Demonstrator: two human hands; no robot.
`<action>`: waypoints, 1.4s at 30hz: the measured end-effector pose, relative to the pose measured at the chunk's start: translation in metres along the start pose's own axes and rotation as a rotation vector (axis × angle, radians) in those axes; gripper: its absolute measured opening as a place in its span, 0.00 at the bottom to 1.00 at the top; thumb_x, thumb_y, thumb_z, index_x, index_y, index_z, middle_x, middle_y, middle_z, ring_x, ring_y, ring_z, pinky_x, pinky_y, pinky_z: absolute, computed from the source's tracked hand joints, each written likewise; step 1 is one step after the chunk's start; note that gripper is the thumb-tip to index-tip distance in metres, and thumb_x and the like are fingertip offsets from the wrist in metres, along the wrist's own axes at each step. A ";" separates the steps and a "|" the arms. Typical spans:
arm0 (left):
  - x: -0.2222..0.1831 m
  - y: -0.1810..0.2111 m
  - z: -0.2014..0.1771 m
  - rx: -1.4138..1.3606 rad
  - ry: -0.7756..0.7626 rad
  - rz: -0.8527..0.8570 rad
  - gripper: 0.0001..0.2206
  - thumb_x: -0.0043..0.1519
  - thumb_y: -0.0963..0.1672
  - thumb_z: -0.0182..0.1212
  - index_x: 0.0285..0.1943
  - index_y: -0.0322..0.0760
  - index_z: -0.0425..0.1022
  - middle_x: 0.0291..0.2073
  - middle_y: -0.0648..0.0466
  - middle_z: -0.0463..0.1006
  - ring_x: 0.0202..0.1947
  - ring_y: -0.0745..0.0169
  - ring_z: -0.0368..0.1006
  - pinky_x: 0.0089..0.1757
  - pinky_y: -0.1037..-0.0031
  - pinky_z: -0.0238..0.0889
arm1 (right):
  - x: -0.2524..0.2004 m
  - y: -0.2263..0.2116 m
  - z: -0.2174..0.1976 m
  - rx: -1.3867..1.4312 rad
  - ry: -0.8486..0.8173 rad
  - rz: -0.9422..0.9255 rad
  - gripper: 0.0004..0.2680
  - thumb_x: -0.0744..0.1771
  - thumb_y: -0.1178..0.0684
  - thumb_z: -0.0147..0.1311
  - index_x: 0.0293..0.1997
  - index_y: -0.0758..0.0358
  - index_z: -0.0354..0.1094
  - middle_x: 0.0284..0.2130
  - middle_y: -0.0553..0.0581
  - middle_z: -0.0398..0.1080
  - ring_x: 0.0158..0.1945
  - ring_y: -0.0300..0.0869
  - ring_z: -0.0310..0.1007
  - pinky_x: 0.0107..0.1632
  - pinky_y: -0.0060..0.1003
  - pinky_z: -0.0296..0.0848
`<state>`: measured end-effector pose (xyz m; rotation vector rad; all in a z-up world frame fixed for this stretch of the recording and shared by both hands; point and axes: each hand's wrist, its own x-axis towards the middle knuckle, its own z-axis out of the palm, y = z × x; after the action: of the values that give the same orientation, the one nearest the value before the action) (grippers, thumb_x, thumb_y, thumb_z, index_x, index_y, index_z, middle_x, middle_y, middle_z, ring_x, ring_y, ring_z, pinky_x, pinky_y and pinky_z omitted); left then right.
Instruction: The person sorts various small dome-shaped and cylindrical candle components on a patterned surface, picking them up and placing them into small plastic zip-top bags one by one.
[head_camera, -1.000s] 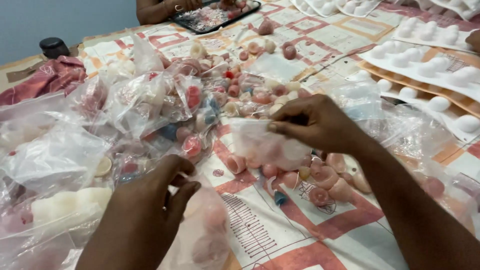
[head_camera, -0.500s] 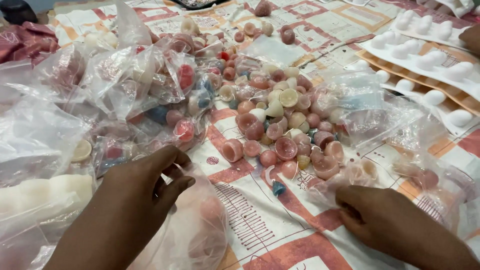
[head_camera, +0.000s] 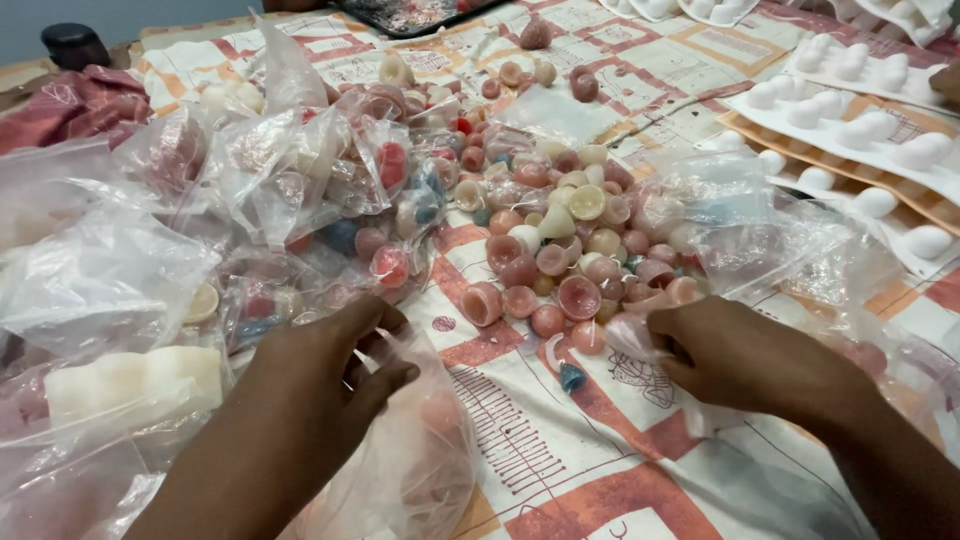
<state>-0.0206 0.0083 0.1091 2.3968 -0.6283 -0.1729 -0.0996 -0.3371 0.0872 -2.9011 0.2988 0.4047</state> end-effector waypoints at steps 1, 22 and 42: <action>-0.001 -0.011 0.001 -0.020 0.029 0.115 0.17 0.57 0.47 0.72 0.53 0.38 0.78 0.40 0.48 0.87 0.34 0.54 0.84 0.36 0.66 0.75 | -0.005 -0.002 -0.005 -0.053 -0.111 0.062 0.06 0.68 0.49 0.54 0.43 0.57 0.69 0.31 0.60 0.76 0.34 0.51 0.78 0.42 0.48 0.75; -0.034 -0.052 0.012 -0.360 0.312 0.296 0.20 0.56 0.41 0.72 0.57 0.31 0.73 0.44 0.49 0.84 0.44 0.61 0.82 0.44 0.69 0.75 | 0.080 -0.135 0.024 0.887 -0.207 -0.709 0.12 0.65 0.50 0.62 0.46 0.68 0.81 0.34 0.61 0.84 0.35 0.41 0.82 0.41 0.40 0.83; -0.014 -0.086 0.058 -1.049 0.513 -0.015 0.07 0.64 0.40 0.55 0.39 0.34 0.81 0.36 0.52 0.82 0.35 0.69 0.73 0.39 0.77 0.69 | 0.120 -0.102 0.066 1.274 -0.077 -0.681 0.09 0.66 0.65 0.49 0.44 0.69 0.78 0.41 0.60 0.82 0.38 0.35 0.83 0.29 0.25 0.75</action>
<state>-0.0148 0.0408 0.0093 1.3394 -0.1782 0.0984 0.0206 -0.2448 0.0073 -1.5744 -0.3436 0.1067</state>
